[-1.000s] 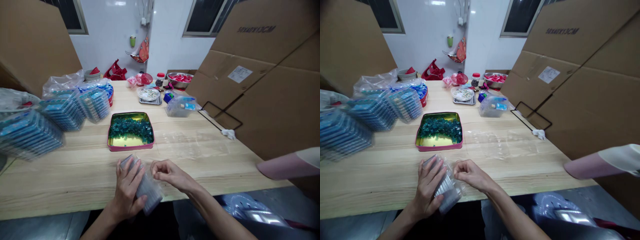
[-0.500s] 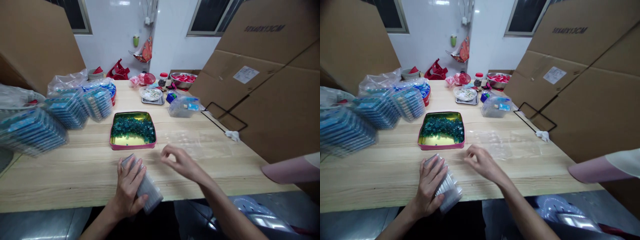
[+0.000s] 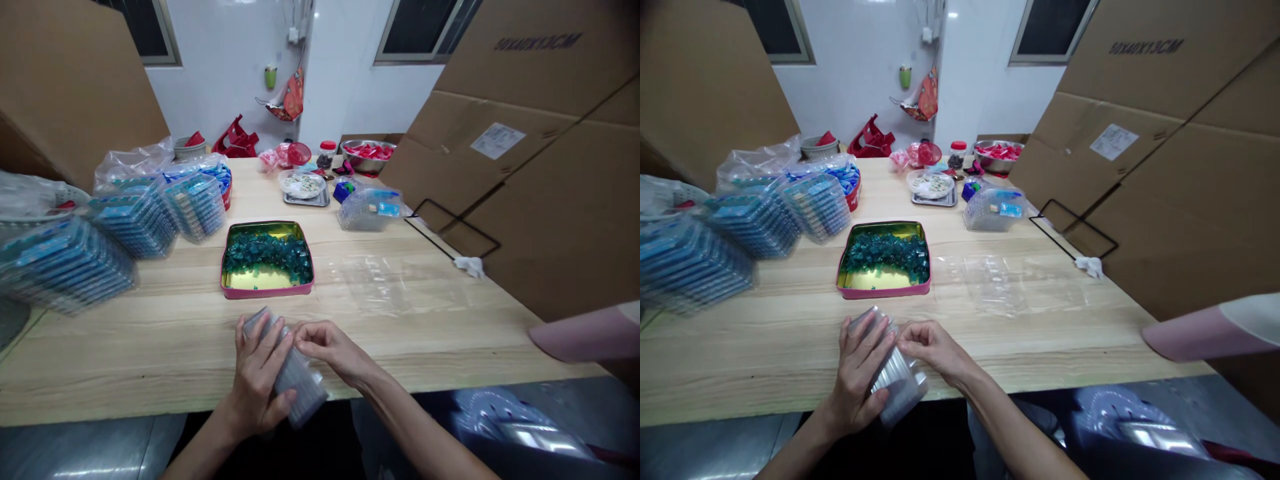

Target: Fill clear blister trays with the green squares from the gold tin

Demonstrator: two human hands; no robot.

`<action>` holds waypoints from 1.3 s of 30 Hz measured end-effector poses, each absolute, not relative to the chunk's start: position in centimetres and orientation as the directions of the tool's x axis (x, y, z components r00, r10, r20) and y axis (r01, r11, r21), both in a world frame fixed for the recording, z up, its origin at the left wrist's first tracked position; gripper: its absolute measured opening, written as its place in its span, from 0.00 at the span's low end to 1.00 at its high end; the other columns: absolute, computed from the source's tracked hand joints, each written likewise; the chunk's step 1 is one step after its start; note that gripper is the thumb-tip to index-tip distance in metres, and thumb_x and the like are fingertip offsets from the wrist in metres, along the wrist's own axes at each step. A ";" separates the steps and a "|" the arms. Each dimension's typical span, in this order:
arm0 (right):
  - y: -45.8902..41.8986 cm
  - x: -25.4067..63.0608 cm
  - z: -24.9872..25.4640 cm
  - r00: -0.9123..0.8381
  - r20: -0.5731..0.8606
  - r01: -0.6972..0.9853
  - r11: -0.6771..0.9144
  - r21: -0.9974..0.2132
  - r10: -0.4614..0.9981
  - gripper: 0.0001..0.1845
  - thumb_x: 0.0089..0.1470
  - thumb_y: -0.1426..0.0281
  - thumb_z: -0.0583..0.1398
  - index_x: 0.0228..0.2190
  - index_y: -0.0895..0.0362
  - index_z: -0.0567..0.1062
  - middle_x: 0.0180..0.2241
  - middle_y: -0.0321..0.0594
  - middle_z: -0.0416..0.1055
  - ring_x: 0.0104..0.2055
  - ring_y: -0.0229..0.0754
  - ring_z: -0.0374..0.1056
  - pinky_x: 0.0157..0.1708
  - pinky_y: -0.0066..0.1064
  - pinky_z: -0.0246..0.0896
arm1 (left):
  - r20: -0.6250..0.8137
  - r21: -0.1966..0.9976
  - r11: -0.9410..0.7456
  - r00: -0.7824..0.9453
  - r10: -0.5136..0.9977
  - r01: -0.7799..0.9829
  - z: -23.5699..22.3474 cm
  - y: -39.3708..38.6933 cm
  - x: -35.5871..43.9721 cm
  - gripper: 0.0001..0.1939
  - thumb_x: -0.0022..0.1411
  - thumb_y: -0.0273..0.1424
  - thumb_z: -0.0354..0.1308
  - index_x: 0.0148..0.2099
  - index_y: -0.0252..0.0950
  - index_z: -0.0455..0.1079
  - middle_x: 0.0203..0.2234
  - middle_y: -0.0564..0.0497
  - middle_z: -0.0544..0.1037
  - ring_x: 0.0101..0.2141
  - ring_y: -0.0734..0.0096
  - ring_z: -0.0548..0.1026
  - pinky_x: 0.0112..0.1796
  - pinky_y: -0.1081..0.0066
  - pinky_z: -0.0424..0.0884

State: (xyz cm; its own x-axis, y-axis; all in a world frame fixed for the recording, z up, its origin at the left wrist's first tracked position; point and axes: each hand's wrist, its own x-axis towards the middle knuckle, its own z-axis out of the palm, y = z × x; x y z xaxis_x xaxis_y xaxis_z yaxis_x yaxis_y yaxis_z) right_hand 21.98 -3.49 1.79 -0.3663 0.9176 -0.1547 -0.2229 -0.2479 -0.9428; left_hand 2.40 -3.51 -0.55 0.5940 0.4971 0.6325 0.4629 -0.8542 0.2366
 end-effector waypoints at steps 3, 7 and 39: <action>-3.6 21.9 1.7 -0.369 -0.161 -0.231 -0.258 -0.938 0.915 0.18 0.43 0.57 0.67 0.22 0.60 0.72 0.29 0.36 0.67 0.33 0.37 0.60 0.35 0.28 0.53 | 0.634 0.234 -0.856 0.595 0.494 0.461 -0.5 -3.5 2.4 0.32 0.63 0.43 0.43 0.64 0.30 0.53 0.60 0.35 0.61 0.61 0.39 0.51 0.56 0.36 0.40; -3.4 22.0 1.7 -0.388 -0.140 -0.216 -0.238 -0.947 0.911 0.18 0.44 0.57 0.66 0.22 0.60 0.73 0.29 0.37 0.67 0.34 0.37 0.61 0.35 0.28 0.54 | 0.633 0.247 -0.854 0.591 0.499 0.457 -0.6 -3.5 2.4 0.32 0.63 0.43 0.44 0.64 0.30 0.54 0.60 0.35 0.61 0.61 0.39 0.51 0.56 0.36 0.40; 0.2 26.7 5.4 -0.306 0.009 0.372 0.128 -0.919 0.952 0.14 0.51 0.59 0.61 0.23 0.57 0.73 0.29 0.40 0.70 0.33 0.42 0.65 0.37 0.34 0.57 | 0.641 0.261 -0.855 0.582 0.501 0.448 -0.2 -3.7 2.4 0.32 0.64 0.44 0.42 0.63 0.26 0.53 0.57 0.33 0.64 0.61 0.40 0.51 0.57 0.37 0.40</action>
